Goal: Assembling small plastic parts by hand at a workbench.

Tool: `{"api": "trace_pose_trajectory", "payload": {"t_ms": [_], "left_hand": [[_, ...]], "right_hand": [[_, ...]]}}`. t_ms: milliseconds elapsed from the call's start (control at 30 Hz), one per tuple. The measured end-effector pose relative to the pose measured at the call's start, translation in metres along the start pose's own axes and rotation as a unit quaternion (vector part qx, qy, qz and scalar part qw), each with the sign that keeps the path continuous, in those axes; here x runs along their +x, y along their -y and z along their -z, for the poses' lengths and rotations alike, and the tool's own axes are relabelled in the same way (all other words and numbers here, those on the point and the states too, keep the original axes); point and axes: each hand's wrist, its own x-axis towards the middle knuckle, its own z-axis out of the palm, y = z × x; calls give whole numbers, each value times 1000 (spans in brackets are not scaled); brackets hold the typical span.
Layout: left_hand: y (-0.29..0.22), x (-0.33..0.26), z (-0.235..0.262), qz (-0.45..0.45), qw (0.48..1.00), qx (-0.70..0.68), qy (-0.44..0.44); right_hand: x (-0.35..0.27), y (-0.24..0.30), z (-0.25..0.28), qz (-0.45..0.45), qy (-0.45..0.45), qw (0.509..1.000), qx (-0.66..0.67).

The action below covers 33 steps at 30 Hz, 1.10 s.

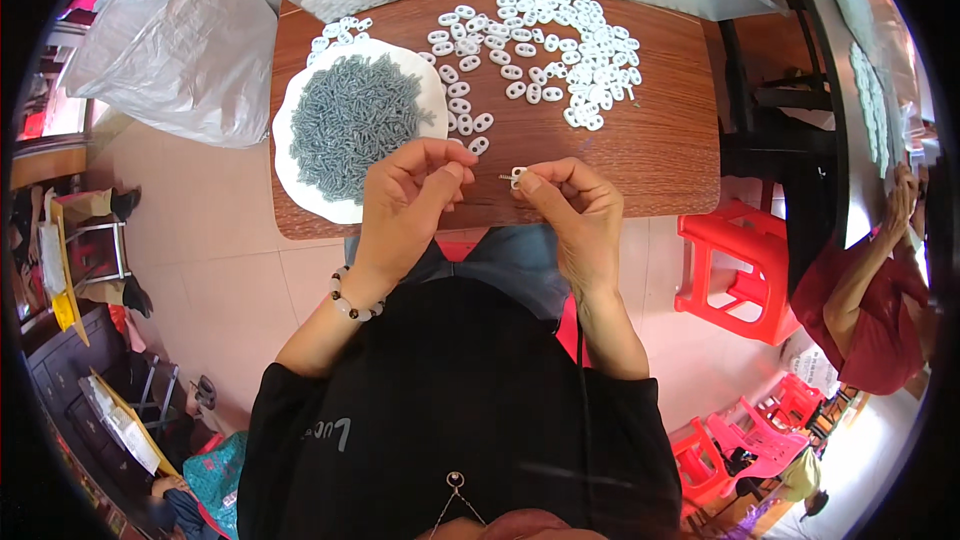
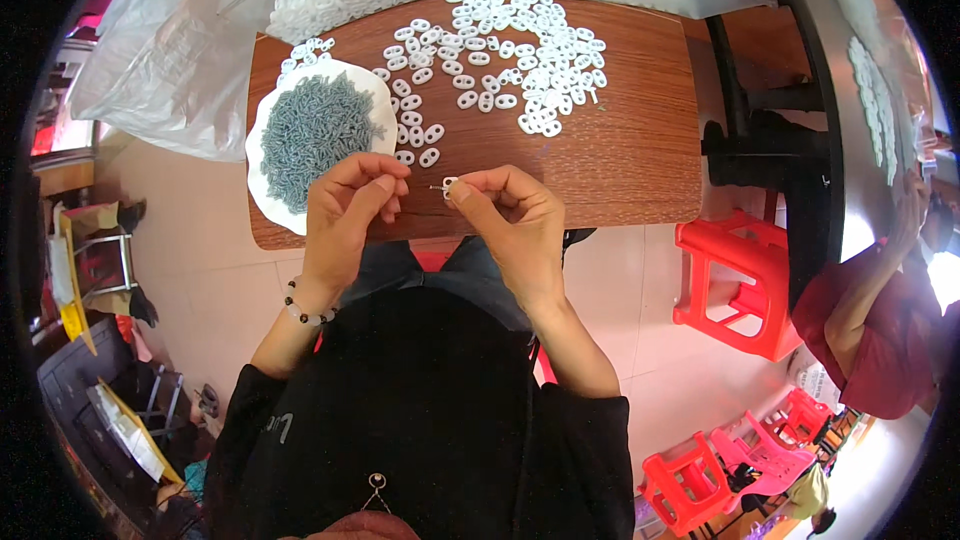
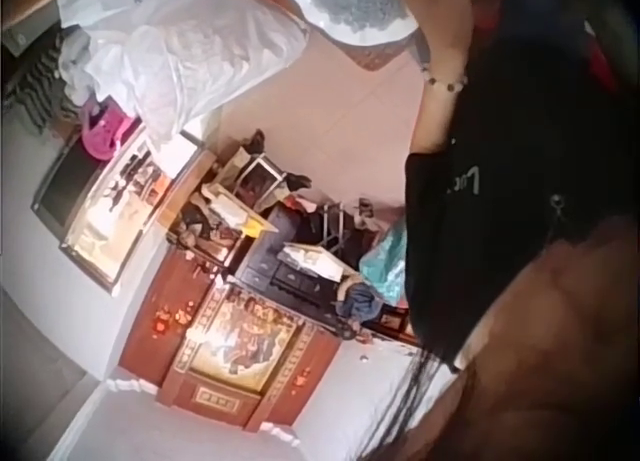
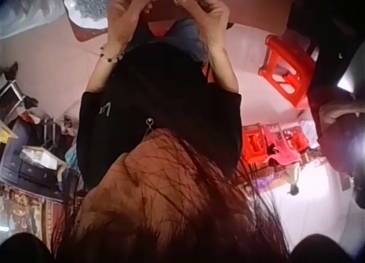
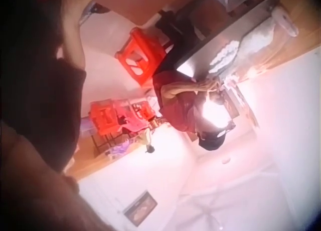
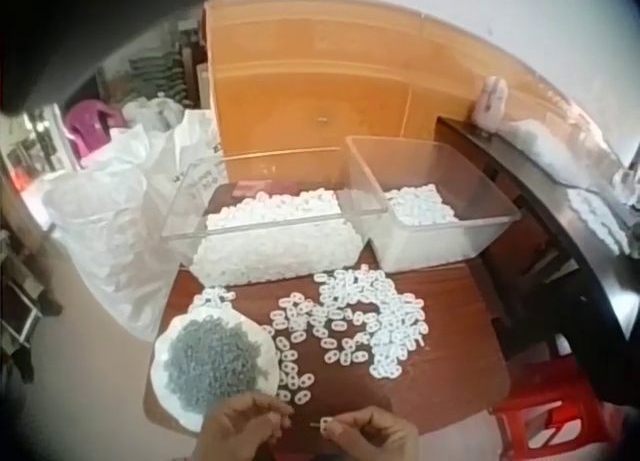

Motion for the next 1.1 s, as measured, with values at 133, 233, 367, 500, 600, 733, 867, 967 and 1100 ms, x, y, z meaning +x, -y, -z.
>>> {"api": "trace_pose_trajectory", "payload": {"t_ms": [133,233,367,500,600,733,867,967,1100], "left_hand": [[-8,4,-11,-25,997,76,13],[-7,4,-16,-8,996,79,28],[-4,3,-19,20,998,57,34],[-1,9,-15,-10,994,94,48],[-4,19,-20,-63,972,225,13],[-4,41,-29,-271,822,501,1],[-2,51,-30,-262,786,560,24],[1,60,-29,-263,773,576,42],[4,65,-26,-268,761,590,28]], "right_hand": [[-4,1,7,23,-6,999,-31],[-7,4,9,35,-7,998,-60],[-8,4,10,36,0,999,-31],[-7,6,15,44,-5,998,-35],[-8,9,21,49,-34,998,-26],[-11,16,35,83,-69,994,-19],[-16,13,51,94,-93,991,-26],[-17,9,60,106,-103,989,2],[-15,8,65,110,-123,986,29]]}}
